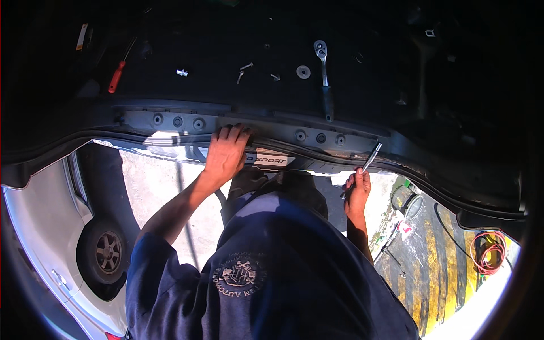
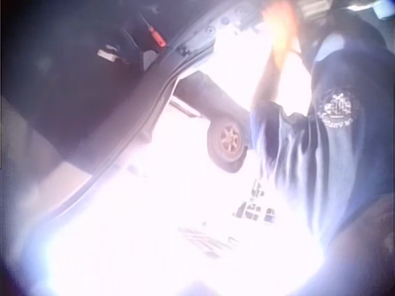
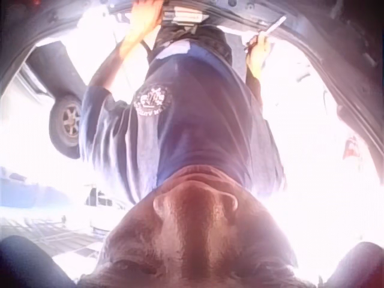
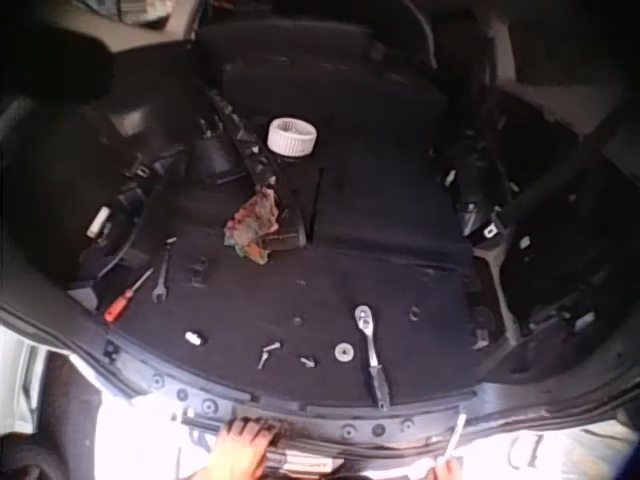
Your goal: The person is removing vehicle trim and using a ratchet to work on internal components in the rear hatch area.
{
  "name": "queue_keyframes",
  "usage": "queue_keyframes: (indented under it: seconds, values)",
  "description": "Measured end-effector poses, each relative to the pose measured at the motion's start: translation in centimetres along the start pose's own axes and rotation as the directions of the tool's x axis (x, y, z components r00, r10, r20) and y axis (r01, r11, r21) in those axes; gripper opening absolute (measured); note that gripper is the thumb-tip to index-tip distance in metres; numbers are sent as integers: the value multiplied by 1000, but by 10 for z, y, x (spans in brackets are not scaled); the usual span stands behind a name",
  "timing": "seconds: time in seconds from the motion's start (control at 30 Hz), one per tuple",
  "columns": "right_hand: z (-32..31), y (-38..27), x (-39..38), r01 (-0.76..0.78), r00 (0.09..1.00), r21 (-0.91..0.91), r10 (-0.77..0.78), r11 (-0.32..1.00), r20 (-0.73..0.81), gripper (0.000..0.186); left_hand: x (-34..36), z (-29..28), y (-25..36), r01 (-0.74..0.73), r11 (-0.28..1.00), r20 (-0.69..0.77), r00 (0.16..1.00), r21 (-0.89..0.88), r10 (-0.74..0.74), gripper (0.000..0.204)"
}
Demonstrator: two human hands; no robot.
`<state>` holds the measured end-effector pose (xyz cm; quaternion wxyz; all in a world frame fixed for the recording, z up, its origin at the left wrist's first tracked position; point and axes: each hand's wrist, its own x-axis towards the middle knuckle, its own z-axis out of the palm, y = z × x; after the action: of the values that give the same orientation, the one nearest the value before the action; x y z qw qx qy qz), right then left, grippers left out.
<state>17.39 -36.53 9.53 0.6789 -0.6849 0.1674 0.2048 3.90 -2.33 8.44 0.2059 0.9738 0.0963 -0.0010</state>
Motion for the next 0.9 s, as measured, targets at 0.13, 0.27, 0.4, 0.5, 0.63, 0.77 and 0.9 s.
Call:
queue_keyframes:
  seconds: [0.13, 0.27, 0.4, 0.5, 0.63, 0.77, 0.9]
  values:
    - [17, -13, 2, -7, 1000, 44, 8, 999, -26, 16, 3, -4, -5, 50, 994, -94, 994, -94, -59, 45]
    - [17, -14, 3, -118, 991, -4, 117, 993, -69, 11, 32, -11, 3, 83, 968, -306, 939, -235, -155, 37]
    - [32, -28, -7, -188, 982, 16, 188, 982, 22, 11, 88, -32, 28, 234, 918, -282, 902, -319, -328, 31]
    - [52, -44, -10, -176, 984, 93, 175, 980, 25, 13, 119, -38, 32, 293, 896, -231, 896, -334, -379, 28]
    - [78, -62, -16, -291, 956, 325, 283, 900, 73, 23, 138, -29, 28, 381, 878, -147, 889, -291, -434, 26]
    - [69, -54, -4, -348, 904, 165, 284, 923, 320, 23, 143, -22, 26, 398, 856, -67, 895, -329, -441, 24]
    - [83, -73, -5, -213, 935, -122, 239, 969, 264, 19, 145, -20, 31, 320, 875, -139, 910, -363, -390, 27]
